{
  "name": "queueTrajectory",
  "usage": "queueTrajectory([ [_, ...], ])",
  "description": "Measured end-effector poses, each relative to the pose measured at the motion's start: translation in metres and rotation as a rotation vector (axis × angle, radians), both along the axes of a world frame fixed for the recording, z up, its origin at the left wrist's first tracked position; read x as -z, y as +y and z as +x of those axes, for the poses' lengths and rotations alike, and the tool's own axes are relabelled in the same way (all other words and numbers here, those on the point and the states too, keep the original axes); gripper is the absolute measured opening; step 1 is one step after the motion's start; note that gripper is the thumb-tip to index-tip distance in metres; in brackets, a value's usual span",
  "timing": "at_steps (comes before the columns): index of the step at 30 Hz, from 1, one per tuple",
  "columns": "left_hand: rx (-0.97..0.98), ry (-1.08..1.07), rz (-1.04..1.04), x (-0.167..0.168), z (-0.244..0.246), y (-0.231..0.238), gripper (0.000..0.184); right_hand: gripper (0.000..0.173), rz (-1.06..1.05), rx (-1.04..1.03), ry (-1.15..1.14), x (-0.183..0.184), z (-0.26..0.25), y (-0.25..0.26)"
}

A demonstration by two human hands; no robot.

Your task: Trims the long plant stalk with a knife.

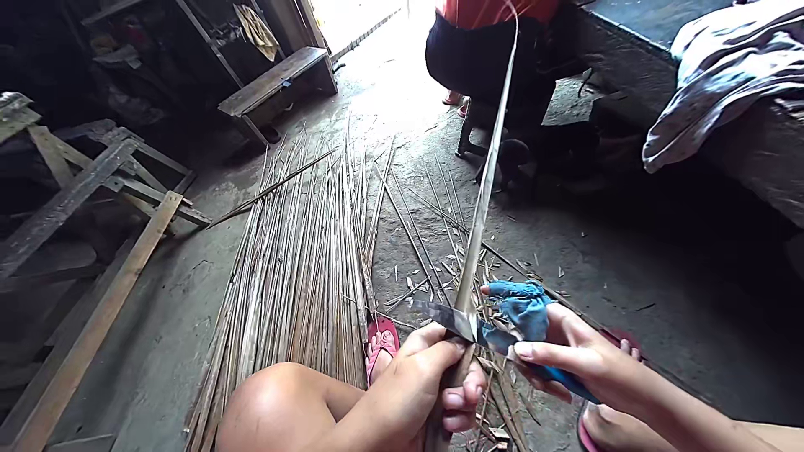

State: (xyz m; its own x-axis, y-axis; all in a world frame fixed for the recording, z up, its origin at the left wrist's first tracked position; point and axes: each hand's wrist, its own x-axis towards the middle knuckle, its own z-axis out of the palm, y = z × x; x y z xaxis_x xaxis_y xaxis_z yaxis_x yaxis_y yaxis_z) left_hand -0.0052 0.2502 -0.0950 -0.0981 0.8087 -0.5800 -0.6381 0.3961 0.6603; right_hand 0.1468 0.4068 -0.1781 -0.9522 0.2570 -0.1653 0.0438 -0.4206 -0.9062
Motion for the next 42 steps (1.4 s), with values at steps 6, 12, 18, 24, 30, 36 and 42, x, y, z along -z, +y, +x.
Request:
queueTrajectory([
  [6,-0.091,-0.019,-0.002,0.001,-0.008,-0.005,0.021,0.04,0.149,0.351,-0.147,0.019,0.016,0.021],
  [12,-0.005,0.088,0.04,0.008,-0.011,-0.006,0.029,0.035,0.096,0.336,-0.109,0.008,0.03,0.013],
  [18,0.041,0.137,0.03,0.012,-0.001,0.0,0.024,0.032,-0.012,0.173,0.049,0.0,0.027,-0.016],
  [24,0.187,0.176,0.19,0.019,0.012,0.004,0.03,0.019,-0.02,-0.028,0.194,-0.021,0.015,-0.024],
  [30,0.166,0.181,0.26,0.006,0.023,0.005,0.042,0.025,-0.036,-0.115,0.323,-0.027,0.009,-0.021],
  [36,0.168,0.232,0.241,0.004,0.026,0.004,0.04,0.011,-0.001,-0.104,0.304,-0.023,0.012,-0.016],
  [42,0.162,0.089,0.104,0.003,0.019,0.009,0.036,0.02,0.171,0.099,0.071,-0.002,0.017,-0.007],
])
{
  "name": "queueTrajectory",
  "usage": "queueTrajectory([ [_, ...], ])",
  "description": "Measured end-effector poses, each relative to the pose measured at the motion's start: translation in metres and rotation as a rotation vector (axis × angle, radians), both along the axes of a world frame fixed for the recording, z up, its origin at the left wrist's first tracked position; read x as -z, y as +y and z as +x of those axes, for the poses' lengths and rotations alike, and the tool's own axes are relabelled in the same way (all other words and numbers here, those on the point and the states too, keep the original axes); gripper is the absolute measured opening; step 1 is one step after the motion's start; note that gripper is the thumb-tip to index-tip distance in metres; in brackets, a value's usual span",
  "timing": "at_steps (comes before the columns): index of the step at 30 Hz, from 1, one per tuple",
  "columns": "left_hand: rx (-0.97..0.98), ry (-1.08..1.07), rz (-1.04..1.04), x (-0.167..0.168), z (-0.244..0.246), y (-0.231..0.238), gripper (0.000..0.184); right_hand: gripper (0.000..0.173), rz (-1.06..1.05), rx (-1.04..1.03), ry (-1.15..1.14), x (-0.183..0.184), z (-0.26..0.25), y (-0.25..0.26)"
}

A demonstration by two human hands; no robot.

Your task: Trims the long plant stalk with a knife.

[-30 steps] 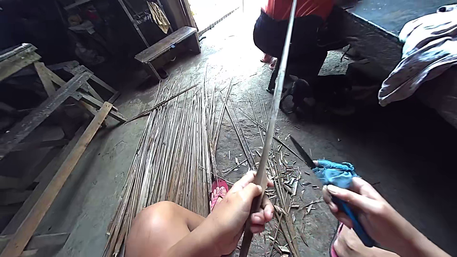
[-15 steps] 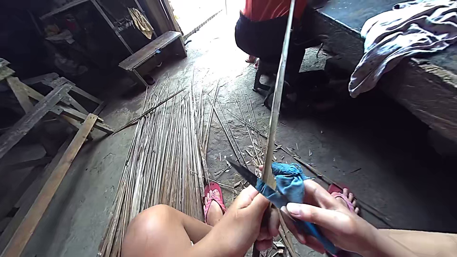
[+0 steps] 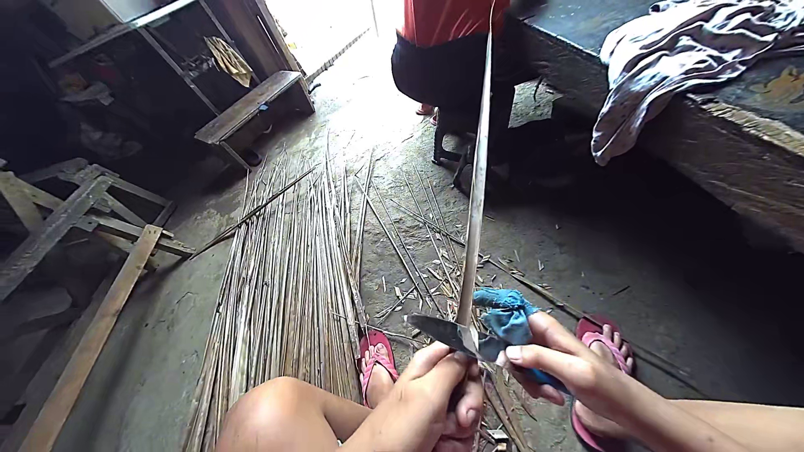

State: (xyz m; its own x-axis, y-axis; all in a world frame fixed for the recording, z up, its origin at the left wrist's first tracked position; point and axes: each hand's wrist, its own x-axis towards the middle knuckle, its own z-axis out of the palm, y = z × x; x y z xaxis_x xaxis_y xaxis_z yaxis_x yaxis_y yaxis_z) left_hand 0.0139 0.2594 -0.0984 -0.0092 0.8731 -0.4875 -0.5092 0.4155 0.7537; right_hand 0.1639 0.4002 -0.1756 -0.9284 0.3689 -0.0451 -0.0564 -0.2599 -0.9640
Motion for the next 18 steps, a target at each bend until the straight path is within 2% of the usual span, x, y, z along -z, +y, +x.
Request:
queueTrajectory([
  [1,0.002,-0.022,-0.023,0.001,-0.001,0.001,0.036,0.022,0.05,0.067,-0.037,0.003,0.0,-0.001],
  [4,-0.035,-0.043,-0.067,0.002,-0.005,0.004,0.034,0.042,0.28,0.316,-0.159,0.014,-0.003,-0.002],
  [8,-0.1,-0.022,-0.102,-0.001,-0.008,0.005,0.033,0.038,0.545,0.597,-0.381,0.017,-0.007,-0.003],
  [11,-0.131,0.006,-0.111,0.001,-0.007,0.004,0.029,0.022,0.732,0.691,-0.475,0.018,-0.01,-0.011],
  [12,-0.142,0.022,-0.102,0.001,-0.007,0.003,0.029,0.023,0.769,0.696,-0.503,0.018,-0.012,-0.013],
  [15,-0.143,0.109,-0.06,0.003,-0.004,0.0,0.026,0.025,0.769,0.727,-0.545,0.014,-0.017,-0.012],
  [18,-0.115,0.149,-0.058,0.004,-0.002,-0.005,0.025,0.028,0.517,0.774,-0.609,0.007,-0.014,0.019],
])
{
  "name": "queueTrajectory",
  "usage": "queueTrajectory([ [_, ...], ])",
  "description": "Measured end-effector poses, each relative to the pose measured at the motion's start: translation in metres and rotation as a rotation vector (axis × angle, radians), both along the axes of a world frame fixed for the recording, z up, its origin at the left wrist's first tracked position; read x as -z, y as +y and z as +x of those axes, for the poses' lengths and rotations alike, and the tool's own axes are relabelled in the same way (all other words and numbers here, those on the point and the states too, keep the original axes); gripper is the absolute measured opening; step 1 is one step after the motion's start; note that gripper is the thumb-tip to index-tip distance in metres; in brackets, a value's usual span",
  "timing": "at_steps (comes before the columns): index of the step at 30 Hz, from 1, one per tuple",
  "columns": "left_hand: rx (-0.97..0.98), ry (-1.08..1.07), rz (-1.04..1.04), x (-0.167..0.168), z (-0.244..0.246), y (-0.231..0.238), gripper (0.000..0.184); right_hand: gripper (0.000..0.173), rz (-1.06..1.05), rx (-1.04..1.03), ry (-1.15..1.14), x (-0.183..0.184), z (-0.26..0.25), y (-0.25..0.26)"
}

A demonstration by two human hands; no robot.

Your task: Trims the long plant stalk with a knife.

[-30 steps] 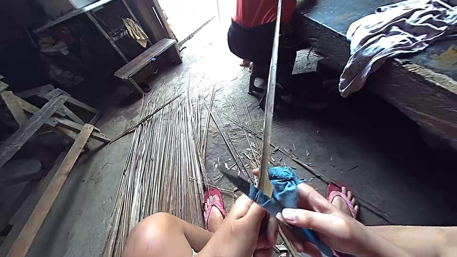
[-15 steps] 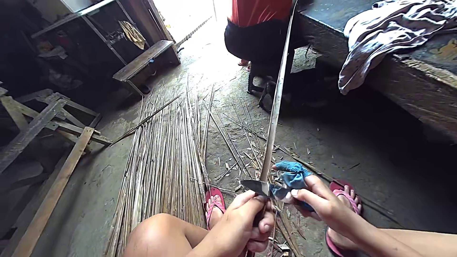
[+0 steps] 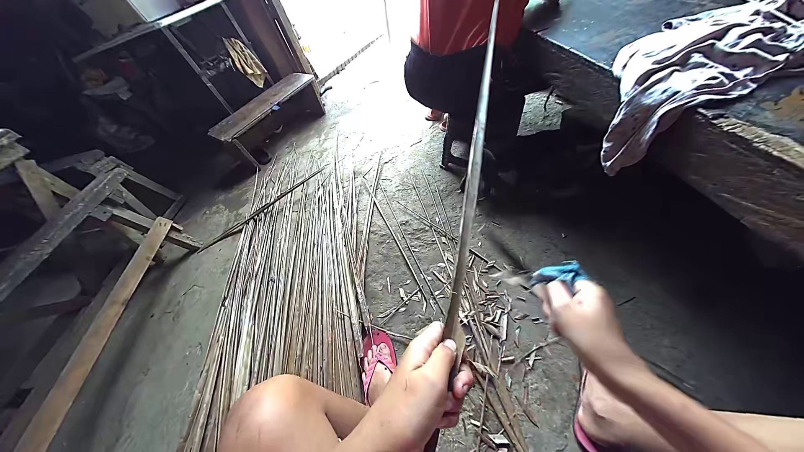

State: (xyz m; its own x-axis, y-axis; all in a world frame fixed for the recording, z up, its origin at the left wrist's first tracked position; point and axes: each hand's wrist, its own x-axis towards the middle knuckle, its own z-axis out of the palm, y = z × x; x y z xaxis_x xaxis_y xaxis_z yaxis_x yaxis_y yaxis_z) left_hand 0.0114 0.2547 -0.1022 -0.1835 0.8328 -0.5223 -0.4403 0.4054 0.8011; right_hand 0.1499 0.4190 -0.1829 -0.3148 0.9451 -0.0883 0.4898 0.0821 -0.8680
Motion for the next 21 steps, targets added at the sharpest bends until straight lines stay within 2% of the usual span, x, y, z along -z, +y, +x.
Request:
queueTrajectory([
  [3,-0.001,-0.021,0.008,0.001,-0.003,-0.002,0.024,0.024,-0.027,0.146,0.101,-0.009,0.009,0.025],
  [6,-0.034,-0.041,0.022,0.003,-0.007,-0.001,0.027,0.026,-0.157,0.11,0.231,-0.023,0.011,0.014],
  [8,-0.051,-0.045,0.03,0.004,-0.007,-0.001,0.029,0.034,-0.297,-0.015,0.251,-0.027,0.013,0.003],
  [10,-0.076,-0.042,0.025,0.003,-0.004,-0.001,0.027,0.034,-0.39,-0.152,0.275,-0.027,0.014,-0.008],
  [14,-0.115,-0.006,0.036,0.004,-0.001,-0.001,0.024,0.006,-0.424,-0.374,0.389,-0.028,0.017,-0.026],
  [16,-0.098,-0.004,0.062,0.006,-0.001,-0.002,0.02,0.01,-0.493,-0.487,0.485,-0.031,0.022,-0.031],
  [19,-0.09,-0.042,0.089,0.008,0.003,-0.006,0.019,0.031,-0.654,-0.677,0.617,-0.033,0.032,-0.032],
  [21,-0.107,-0.065,0.077,0.01,0.01,-0.012,0.02,0.036,-0.73,-0.799,0.662,-0.034,0.035,-0.035],
])
